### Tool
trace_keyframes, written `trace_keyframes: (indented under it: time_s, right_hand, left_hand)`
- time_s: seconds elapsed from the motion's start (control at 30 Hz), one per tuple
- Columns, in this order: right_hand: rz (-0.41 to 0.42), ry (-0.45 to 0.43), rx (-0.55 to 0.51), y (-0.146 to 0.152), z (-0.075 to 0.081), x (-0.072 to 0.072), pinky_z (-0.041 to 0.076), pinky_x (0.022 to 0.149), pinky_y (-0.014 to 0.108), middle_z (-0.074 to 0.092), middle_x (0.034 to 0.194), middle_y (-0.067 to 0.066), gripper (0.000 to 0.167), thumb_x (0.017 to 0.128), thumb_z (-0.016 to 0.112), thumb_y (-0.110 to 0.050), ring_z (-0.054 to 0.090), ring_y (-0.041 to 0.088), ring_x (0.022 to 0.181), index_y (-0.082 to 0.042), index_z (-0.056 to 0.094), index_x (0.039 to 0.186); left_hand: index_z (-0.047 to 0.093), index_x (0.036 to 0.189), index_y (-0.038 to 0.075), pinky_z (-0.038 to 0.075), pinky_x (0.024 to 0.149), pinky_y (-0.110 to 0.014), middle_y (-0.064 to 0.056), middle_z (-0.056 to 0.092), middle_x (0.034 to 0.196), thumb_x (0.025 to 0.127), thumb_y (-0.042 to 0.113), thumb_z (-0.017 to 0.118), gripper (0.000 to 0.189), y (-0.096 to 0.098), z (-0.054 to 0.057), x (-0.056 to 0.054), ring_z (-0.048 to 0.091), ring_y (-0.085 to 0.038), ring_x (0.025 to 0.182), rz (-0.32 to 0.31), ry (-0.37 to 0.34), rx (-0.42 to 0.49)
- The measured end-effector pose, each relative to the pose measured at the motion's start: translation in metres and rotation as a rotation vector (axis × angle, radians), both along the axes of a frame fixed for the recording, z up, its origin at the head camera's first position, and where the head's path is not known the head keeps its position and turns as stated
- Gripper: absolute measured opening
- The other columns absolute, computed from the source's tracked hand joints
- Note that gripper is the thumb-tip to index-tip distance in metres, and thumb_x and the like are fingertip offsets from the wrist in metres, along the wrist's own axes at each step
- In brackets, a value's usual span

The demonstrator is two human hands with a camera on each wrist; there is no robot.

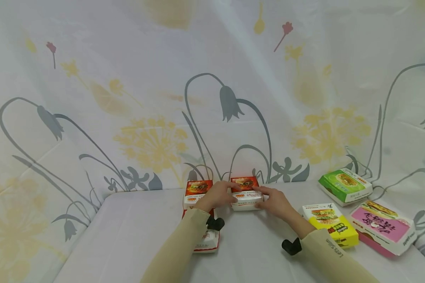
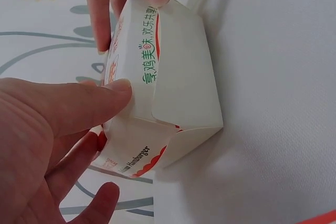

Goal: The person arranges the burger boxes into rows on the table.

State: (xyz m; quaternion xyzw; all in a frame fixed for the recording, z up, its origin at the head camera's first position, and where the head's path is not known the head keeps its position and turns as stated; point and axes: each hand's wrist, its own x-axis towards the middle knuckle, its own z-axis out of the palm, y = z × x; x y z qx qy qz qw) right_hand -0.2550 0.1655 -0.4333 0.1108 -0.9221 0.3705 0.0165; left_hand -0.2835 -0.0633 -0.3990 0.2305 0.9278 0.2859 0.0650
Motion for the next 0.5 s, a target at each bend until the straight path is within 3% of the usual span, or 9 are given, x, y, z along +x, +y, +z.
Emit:
trace_keyframes:
  time_s: [0.23, 0.5]
  right_hand:
    - [-0.003, -0.005, 0.019, 0.004, 0.006, 0.003, 0.043, 0.096, 0.060, 0.056, 0.137, 0.024, 0.056, 0.083, 0.078, -0.015, 0.051, 0.045, 0.123, -0.011, 0.062, 0.136]
    - [0.003, 0.050, 0.018, 0.013, 0.016, 0.007, 0.052, 0.084, 0.053, 0.060, 0.132, 0.025, 0.055, 0.083, 0.078, -0.017, 0.062, 0.045, 0.108, -0.008, 0.063, 0.135]
  left_hand:
    - [0.073, 0.120, 0.023, 0.046, 0.097, -0.039, -0.001, 0.060, 0.136, 0.087, 0.015, 0.078, 0.035, 0.001, 0.001, 0.000, 0.052, -0.022, 0.125, 0.001, -0.014, 0.010]
    - [0.074, 0.119, 0.024, 0.045, 0.087, -0.033, 0.000, 0.059, 0.137, 0.086, 0.015, 0.079, 0.035, -0.001, -0.002, -0.002, 0.052, -0.017, 0.112, 0.001, -0.015, 0.018]
